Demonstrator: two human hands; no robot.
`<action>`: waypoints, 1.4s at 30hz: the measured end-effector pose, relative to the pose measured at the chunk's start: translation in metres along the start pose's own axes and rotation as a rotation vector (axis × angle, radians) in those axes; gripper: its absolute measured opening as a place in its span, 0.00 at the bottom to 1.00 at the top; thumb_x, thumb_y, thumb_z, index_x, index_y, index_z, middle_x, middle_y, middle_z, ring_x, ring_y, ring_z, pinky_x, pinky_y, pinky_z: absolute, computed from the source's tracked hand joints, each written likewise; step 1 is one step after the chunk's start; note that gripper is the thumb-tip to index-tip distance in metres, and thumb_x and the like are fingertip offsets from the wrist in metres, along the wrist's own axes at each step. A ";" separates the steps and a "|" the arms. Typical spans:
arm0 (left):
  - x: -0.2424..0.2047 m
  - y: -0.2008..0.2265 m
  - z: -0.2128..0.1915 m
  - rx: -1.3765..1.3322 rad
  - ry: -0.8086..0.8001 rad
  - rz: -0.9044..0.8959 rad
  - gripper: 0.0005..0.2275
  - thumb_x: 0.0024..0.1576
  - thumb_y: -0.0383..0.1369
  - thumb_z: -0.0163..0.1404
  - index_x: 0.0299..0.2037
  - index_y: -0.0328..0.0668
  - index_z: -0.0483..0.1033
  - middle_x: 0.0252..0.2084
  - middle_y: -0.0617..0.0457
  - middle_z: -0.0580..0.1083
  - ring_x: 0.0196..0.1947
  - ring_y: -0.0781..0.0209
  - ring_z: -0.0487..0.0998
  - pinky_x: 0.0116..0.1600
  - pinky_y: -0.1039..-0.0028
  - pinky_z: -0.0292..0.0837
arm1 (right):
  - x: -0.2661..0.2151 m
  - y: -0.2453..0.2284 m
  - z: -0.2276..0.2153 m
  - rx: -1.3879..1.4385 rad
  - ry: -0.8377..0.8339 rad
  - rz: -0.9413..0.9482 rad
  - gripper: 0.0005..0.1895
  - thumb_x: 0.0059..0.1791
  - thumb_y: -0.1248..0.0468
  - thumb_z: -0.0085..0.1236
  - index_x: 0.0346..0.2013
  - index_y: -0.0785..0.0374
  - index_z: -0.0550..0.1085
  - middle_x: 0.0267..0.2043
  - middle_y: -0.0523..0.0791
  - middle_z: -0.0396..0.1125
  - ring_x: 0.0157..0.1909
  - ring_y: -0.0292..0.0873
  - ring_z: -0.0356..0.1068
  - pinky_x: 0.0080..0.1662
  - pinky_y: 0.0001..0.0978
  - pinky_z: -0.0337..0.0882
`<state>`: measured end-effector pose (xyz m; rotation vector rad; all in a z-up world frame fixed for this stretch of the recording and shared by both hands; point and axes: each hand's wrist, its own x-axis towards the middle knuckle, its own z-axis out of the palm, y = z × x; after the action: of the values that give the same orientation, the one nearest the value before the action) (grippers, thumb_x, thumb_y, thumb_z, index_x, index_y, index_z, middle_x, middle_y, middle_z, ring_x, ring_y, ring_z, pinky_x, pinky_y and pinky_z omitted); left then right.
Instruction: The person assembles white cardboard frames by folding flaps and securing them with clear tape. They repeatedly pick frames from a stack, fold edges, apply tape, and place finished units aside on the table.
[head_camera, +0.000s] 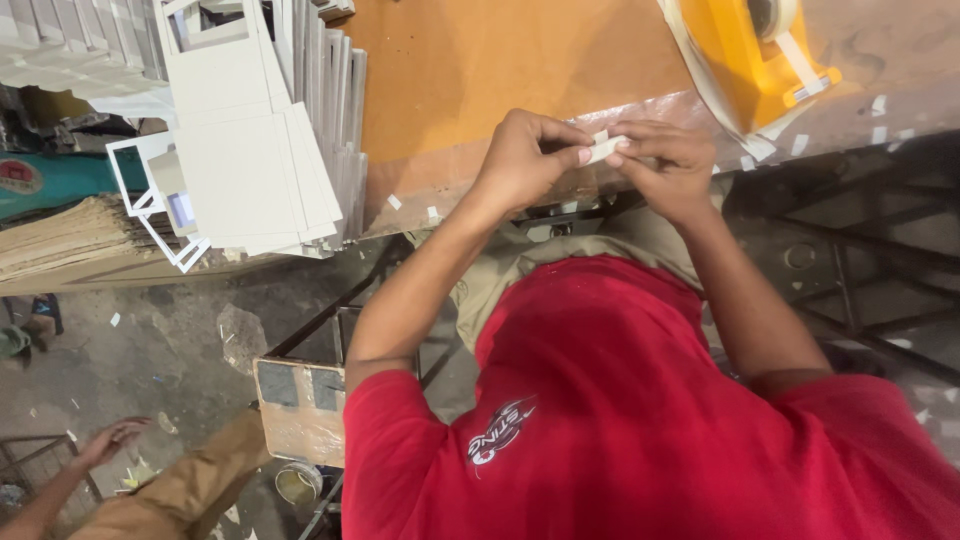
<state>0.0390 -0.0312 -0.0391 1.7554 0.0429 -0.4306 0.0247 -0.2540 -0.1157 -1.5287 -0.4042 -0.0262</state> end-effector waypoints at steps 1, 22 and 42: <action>-0.001 0.000 -0.001 0.008 0.003 0.023 0.07 0.52 0.27 0.62 0.39 0.31 0.85 0.37 0.46 0.84 0.36 0.66 0.84 0.44 0.74 0.80 | 0.000 0.001 0.000 0.014 -0.002 0.013 0.08 0.49 0.78 0.68 0.41 0.71 0.79 0.52 0.56 0.75 0.56 0.48 0.76 0.59 0.36 0.75; -0.009 0.034 0.002 0.384 0.106 0.338 0.06 0.56 0.25 0.57 0.41 0.37 0.83 0.38 0.44 0.81 0.34 0.52 0.84 0.42 0.67 0.78 | 0.011 0.004 0.004 0.135 0.013 0.085 0.07 0.50 0.79 0.65 0.42 0.74 0.78 0.51 0.56 0.75 0.53 0.45 0.76 0.57 0.34 0.77; -0.012 0.033 0.003 0.694 0.208 0.615 0.06 0.59 0.36 0.59 0.38 0.44 0.79 0.34 0.53 0.78 0.36 0.55 0.78 0.49 0.65 0.61 | 0.020 0.002 0.002 -0.007 -0.027 0.015 0.10 0.53 0.83 0.54 0.46 0.72 0.78 0.54 0.56 0.74 0.55 0.48 0.77 0.57 0.37 0.78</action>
<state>0.0357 -0.0394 -0.0050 2.3572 -0.5443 0.2245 0.0431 -0.2474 -0.1126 -1.5402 -0.4143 0.0049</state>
